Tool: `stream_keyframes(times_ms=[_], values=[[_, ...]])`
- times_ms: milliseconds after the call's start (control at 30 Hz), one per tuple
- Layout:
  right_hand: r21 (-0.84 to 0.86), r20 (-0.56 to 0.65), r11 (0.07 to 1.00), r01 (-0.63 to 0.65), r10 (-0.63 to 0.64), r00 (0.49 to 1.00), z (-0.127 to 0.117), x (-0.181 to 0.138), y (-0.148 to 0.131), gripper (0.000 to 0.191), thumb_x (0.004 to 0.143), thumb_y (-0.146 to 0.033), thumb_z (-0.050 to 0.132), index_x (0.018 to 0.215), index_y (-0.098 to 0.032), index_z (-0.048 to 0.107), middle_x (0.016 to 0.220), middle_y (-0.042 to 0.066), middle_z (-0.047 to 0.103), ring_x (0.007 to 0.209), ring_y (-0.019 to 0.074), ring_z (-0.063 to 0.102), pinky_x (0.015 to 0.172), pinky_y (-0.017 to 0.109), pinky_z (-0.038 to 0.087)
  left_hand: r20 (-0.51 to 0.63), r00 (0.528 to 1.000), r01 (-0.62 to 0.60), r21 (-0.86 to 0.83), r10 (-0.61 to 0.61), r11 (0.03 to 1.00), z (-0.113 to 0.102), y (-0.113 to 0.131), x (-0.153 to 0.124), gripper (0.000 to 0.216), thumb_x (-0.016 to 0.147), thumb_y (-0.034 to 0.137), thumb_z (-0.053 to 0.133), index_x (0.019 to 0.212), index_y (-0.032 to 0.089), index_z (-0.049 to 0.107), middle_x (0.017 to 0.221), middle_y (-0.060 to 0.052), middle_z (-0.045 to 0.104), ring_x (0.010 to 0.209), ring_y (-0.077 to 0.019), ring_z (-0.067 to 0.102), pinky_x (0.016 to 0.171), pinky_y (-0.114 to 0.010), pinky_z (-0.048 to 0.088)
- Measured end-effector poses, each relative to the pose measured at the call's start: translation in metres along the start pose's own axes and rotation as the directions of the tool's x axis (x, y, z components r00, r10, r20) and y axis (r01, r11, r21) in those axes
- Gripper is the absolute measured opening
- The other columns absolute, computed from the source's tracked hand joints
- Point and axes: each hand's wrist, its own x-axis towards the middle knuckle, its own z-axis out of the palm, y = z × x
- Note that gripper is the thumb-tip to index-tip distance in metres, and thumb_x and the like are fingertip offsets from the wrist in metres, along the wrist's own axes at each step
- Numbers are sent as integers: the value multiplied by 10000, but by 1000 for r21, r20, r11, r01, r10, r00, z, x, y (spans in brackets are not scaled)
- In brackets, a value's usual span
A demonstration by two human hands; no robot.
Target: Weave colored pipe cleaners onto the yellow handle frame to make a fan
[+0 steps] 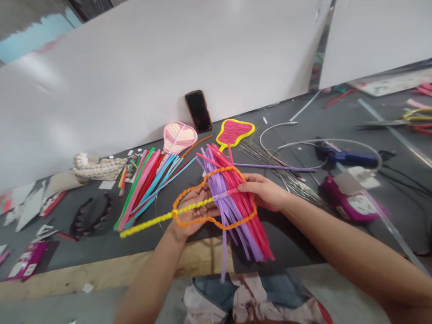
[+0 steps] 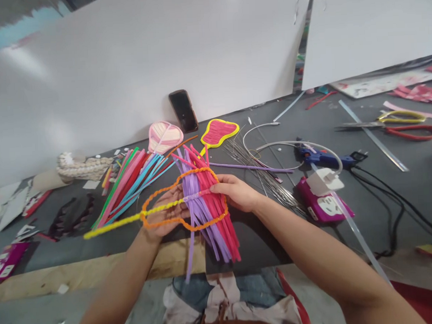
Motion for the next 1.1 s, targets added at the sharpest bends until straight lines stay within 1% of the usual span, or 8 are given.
stream_keyframes(times_ms=[100, 200, 300, 433, 567, 667, 900, 1100], values=[[1, 17, 999, -38, 38, 999, -1, -1, -1, 261, 641, -295, 800, 862, -182, 718, 755, -5, 729, 633, 123, 655, 669, 249, 533, 75, 992, 112, -80, -106, 991, 0, -3, 2, 178, 841, 291, 583, 915, 143, 649, 789, -68, 729, 733, -219, 723, 723, -390, 612], [-19, -25, 996, -83, 83, 996, -3, -1, -1, 250, 654, -299, 793, 862, -184, 717, 733, -8, 729, 621, 125, 654, 651, 247, 532, 156, 977, 167, -122, -147, 978, 0, -3, 2, 221, 780, 323, 577, 857, 138, 671, 843, -109, 747, 854, -293, 726, 798, -476, 595], [-42, -35, 995, -93, 92, 995, -4, -1, 0, 264, 657, -317, 806, 868, -185, 717, 742, -7, 734, 635, 126, 662, 663, 246, 539, 202, 972, 141, -80, -122, 987, 0, -4, -1, 308, 738, 292, 643, 1012, 154, 672, 986, -121, 745, 971, -322, 707, 827, -481, 586], [-104, -33, 991, -84, 81, 996, -6, -2, -2, 303, 700, -402, 805, 900, -188, 728, 801, 7, 753, 666, 132, 677, 669, 244, 549, 237, 963, 126, 26, -128, 992, -1, -9, -6, 418, 752, 152, 677, 1163, 183, 604, 1062, -111, 728, 946, -282, 719, 818, -436, 593], [-144, 2, 984, -103, 105, 994, -10, -3, -6, 427, 766, -595, 702, 918, -199, 741, 893, 55, 768, 772, 198, 715, 789, 332, 572, 181, 976, 121, 23, -123, 992, -4, -9, -7, 378, 754, 78, 661, 1110, 188, 597, 978, -74, 737, 879, -243, 731, 825, -448, 597], [-170, 33, 980, -101, 108, 994, -15, -3, -9, 492, 797, -652, 632, 951, -199, 743, 902, 66, 767, 814, 216, 721, 863, 362, 556, 118, 991, 68, 1, -67, 998, -7, -5, -6, 350, 756, 76, 657, 1080, 191, 588, 926, -47, 735, 859, -239, 734, 867, -506, 579], [-274, -60, 961, -45, 30, 998, -20, -2, -13, 376, 747, -495, 766, 1011, -232, 716, 911, 11, 752, 770, 163, 700, 702, 269, 569, 20, 1000, -5, -24, 6, 1000, -8, 3, -5, 380, 762, 99, 672, 1091, 234, 538, 889, 4, 729, 853, -227, 737, 920, -553, 544], [-329, -82, 943, -54, 28, 996, -22, 1, -9, 353, 775, -499, 738, 993, -223, 710, 872, 2, 742, 744, 154, 691, 690, 266, 568, 6, 1000, 0, -30, 0, 1000, -9, 0, -3, 460, 771, 102, 666, 1175, 259, 513, 893, 10, 722, 854, -217, 739, 919, -517, 556]])
